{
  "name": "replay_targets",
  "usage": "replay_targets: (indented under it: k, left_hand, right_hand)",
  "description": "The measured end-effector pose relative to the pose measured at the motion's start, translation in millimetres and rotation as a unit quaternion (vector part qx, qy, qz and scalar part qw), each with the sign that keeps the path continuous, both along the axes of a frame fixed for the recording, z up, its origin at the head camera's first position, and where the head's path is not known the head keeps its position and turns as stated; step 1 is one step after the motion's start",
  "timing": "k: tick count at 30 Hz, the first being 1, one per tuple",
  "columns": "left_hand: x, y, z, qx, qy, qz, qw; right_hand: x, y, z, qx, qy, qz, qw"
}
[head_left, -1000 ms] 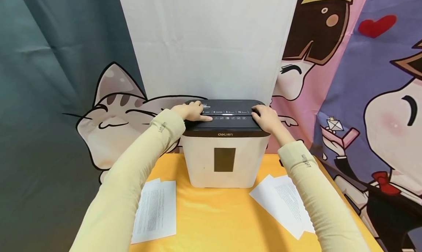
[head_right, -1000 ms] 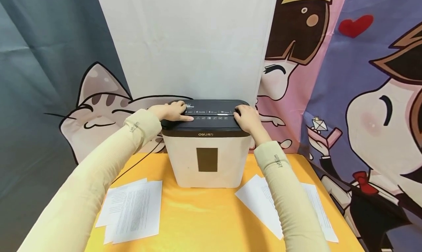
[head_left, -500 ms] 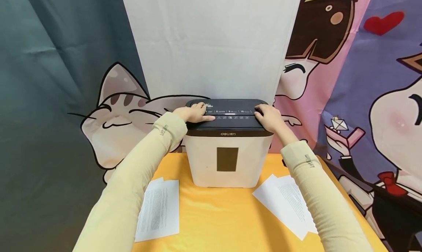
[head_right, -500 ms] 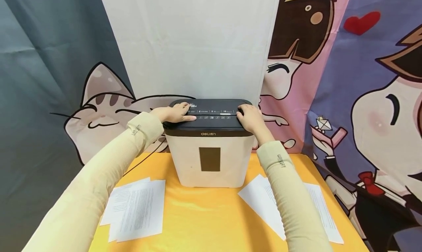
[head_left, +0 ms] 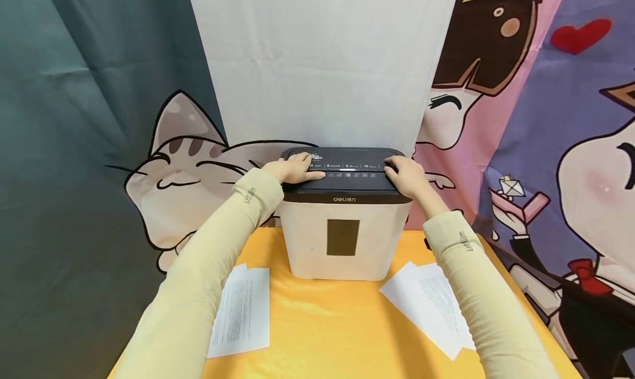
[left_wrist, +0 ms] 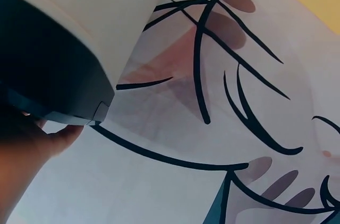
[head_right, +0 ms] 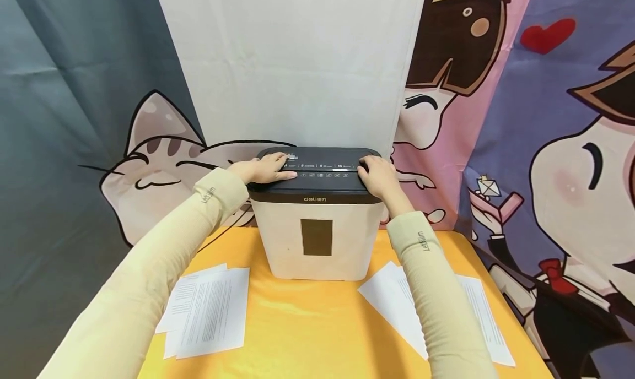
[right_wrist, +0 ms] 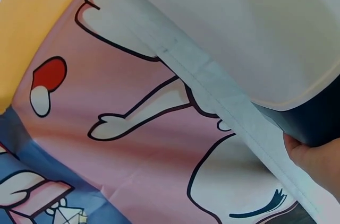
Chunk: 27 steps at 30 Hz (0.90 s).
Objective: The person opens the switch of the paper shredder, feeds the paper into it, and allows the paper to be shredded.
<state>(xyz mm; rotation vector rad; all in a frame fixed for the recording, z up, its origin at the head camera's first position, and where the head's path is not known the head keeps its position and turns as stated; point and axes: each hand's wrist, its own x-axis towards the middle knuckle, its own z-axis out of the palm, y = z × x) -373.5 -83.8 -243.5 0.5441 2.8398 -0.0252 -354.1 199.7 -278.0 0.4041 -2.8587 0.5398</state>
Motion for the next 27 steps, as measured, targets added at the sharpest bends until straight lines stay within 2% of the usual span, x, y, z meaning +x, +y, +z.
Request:
replay_targets:
  k: [6,11,15,21,27]
  left_hand:
    - [2.3,-3,-8.6,0.037,0.021,0.006,0.9991]
    - [5.1,-4,-17.8,0.075,0.076,0.002,0.9943]
    - [8.1,-5,-24.1,0.086,0.122,-0.004,0.9888]
    - [14.3,-5,-24.8,0.08,0.193,-0.006,0.9779]
    - [18.8,-5,-24.3,0.104,0.248,-0.03,0.9628]
  right_hand:
    - [-1.0,0,0.0,-0.01,0.002,0.0,1.0]
    - [0.0,2,-1.0,-0.022,0.005,0.002,1.0]
    - [2.4,2,-4.5,-0.051,0.006,0.001,0.999]
    - [5.3,1,-7.5,-0.106,0.035,-0.012,0.994]
    - [10.7,2,-11.2,-0.163,0.082,-0.023,0.983]
